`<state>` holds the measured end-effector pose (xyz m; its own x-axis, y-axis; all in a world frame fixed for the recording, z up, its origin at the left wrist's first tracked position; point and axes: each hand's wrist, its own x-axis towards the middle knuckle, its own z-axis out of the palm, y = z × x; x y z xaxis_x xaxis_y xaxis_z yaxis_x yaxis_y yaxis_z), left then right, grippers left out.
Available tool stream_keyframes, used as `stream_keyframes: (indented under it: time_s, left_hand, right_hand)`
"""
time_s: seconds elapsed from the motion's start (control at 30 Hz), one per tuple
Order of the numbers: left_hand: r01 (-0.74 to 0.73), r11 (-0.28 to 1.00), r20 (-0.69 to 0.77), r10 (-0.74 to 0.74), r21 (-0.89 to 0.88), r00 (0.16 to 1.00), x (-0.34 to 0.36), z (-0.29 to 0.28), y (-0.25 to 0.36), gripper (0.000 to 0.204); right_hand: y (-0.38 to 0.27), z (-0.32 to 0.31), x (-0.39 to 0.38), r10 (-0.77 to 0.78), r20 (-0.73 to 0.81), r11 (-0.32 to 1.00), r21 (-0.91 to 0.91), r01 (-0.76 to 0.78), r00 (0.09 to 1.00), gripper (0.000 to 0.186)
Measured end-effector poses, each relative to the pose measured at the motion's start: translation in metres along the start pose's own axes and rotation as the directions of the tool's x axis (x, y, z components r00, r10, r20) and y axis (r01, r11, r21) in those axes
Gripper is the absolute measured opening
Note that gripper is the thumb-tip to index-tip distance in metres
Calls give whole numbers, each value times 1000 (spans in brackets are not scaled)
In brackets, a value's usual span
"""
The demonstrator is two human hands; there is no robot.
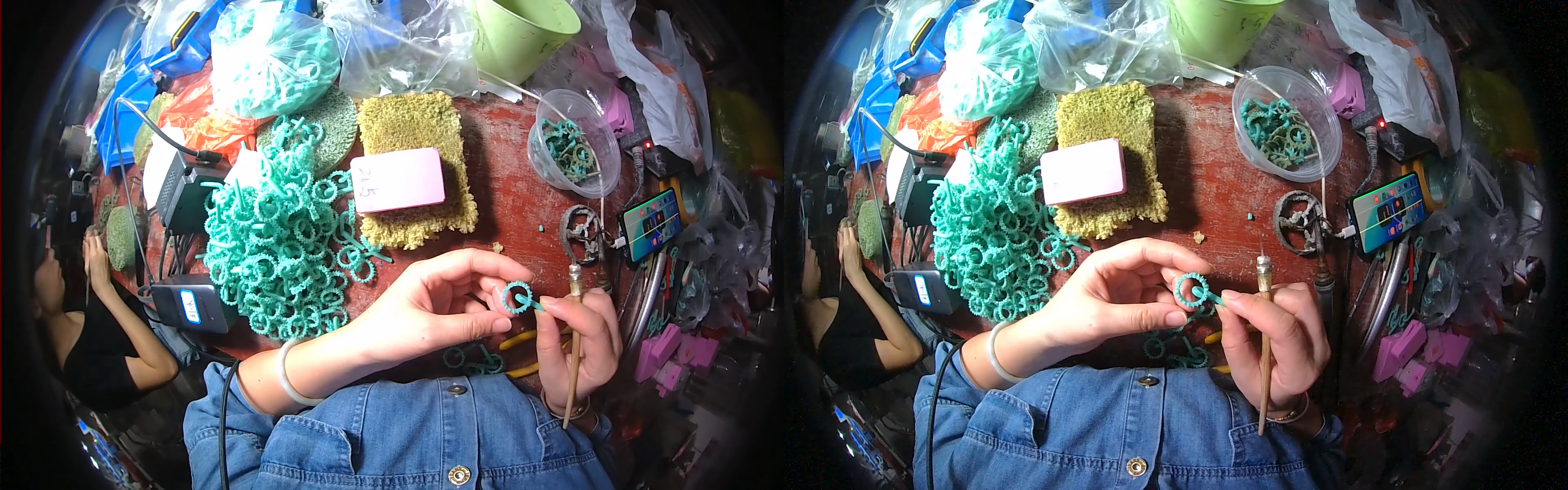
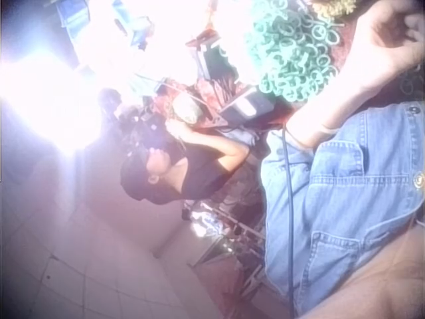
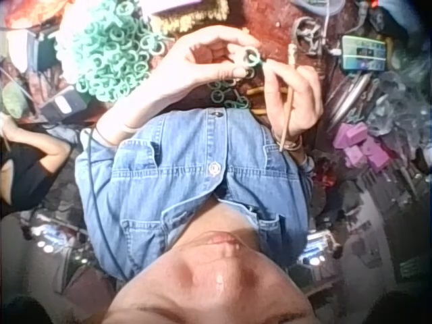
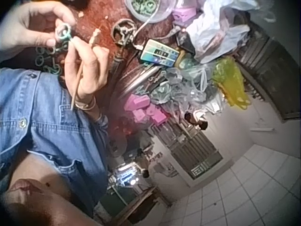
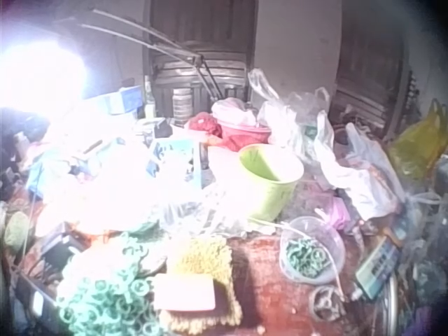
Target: Using a rotary tool to refine and clean green wax jewelry models at a workbench.
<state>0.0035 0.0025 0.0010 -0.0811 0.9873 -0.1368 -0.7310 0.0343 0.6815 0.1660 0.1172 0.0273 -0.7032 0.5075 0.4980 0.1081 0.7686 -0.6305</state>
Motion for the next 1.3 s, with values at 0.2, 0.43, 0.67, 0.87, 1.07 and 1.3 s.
stream_keyframes:
  time_s: [0.2,0.43,0.67,0.87,1.07,1.3]
  left_hand:
    - [-1,1000,2,1,-1,1000,0,0,0,43]
    - [-15,1000,-3,15,8,1000,1,1,0,41]
    - [-15,1000,-7,14,-8,1000,0,-1,-1,40]
    - [-24,1000,-3,24,-19,1000,1,-1,-2,40]
    - [-18,1000,-12,18,-19,1000,0,0,-1,40]
    - [-22,1000,-57,23,20,998,-1,0,0,36]
  right_hand:
    - [0,0,-1,14,18,1000,0,-14,1000,27]
    - [-1,0,1,13,21,1000,2,-13,1000,28]
    - [0,0,1,9,26,1000,0,-9,1000,28]
    - [-1,1,1,7,28,1000,1,-7,1000,28]
    - [-1,1,1,12,36,1000,1,-12,999,28]
    - [3,-2,-5,61,-21,958,281,-53,998,26]
